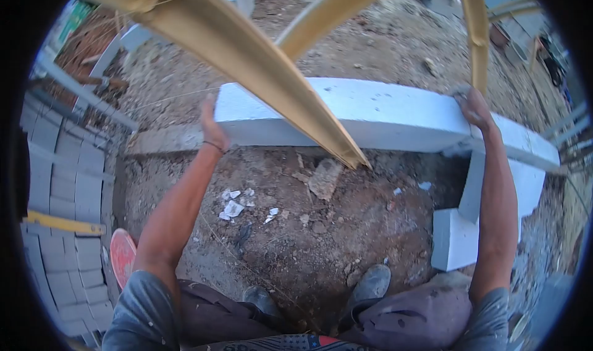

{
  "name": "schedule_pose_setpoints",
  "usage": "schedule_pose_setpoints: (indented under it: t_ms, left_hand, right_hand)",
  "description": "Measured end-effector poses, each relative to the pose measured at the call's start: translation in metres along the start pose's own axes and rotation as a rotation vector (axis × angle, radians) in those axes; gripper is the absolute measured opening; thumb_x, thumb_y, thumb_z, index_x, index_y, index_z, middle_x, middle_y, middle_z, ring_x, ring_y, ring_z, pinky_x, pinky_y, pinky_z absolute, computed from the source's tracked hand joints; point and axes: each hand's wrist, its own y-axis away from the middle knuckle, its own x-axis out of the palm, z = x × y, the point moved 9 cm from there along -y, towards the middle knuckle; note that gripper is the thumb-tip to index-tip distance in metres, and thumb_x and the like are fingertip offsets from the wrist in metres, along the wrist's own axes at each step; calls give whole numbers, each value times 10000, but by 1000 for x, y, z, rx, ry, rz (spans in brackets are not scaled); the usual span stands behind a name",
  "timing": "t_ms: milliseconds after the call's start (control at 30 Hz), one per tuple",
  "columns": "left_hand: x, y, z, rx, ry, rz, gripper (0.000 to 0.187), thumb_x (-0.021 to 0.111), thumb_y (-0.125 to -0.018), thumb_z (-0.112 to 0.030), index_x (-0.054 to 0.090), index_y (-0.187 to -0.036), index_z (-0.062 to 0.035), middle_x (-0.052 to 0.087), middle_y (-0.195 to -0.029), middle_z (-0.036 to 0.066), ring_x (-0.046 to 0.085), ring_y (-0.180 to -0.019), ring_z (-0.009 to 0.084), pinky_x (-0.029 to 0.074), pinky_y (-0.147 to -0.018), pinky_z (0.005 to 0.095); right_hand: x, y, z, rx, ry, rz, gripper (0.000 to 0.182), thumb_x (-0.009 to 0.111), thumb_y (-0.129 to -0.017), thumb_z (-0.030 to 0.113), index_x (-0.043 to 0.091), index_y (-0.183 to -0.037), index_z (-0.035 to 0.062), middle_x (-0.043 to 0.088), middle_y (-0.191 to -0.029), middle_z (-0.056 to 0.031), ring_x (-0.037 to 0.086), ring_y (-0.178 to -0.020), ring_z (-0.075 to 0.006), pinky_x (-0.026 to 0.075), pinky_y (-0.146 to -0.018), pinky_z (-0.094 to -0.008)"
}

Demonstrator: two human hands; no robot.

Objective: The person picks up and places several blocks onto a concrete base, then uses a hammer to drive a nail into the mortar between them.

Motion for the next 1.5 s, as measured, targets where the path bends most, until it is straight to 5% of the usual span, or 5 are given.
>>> schedule_pose_setpoints:
  t_ms: [300,600,1100,1200,1500]
  left_hand:
    - [8,-4,8,-67,61,67,557,464,-1041,-502,682,-1141,1,700,-1058,85,651,-968,173,496,-913,322]
    - [14,-6,13,-116,129,107,561,443,-1066,-473,682,-1142,29,684,-1057,70,614,-982,150,461,-925,314]
    - [-20,-29,19,42,-156,128,559,408,-1076,-448,603,-1332,9,641,-1217,109,607,-1129,216,440,-1040,376]
    - [1,-22,16,-35,70,225,639,363,-1068,-484,573,-1356,47,659,-1284,143,639,-1191,277,466,-1081,416]
    - [-5,-19,18,-149,70,110,687,426,-1017,-572,620,-1289,28,679,-1208,123,653,-1106,273,492,-998,395]
  right_hand:
    - [-43,29,102,-161,-94,-176,387,644,-948,169,616,-1323,73,656,-1293,-186,580,-1267,-372,430,-1084,-449]
    - [0,39,194,-174,104,312,1325,906,-556,629,270,-1599,117,357,-1578,-286,224,-1517,-474,119,-1274,-558]
    - [15,37,194,-381,229,96,1251,815,-602,749,428,-1481,-52,474,-1436,-359,425,-1367,-501,275,-1198,-551]
    - [16,41,190,-422,172,3,1151,855,-623,672,441,-1536,107,396,-1460,-332,368,-1368,-507,250,-1187,-574]
    - [-6,55,206,-360,21,-87,1480,860,-581,717,-35,-1649,217,251,-1565,-339,228,-1472,-541,105,-1250,-630]
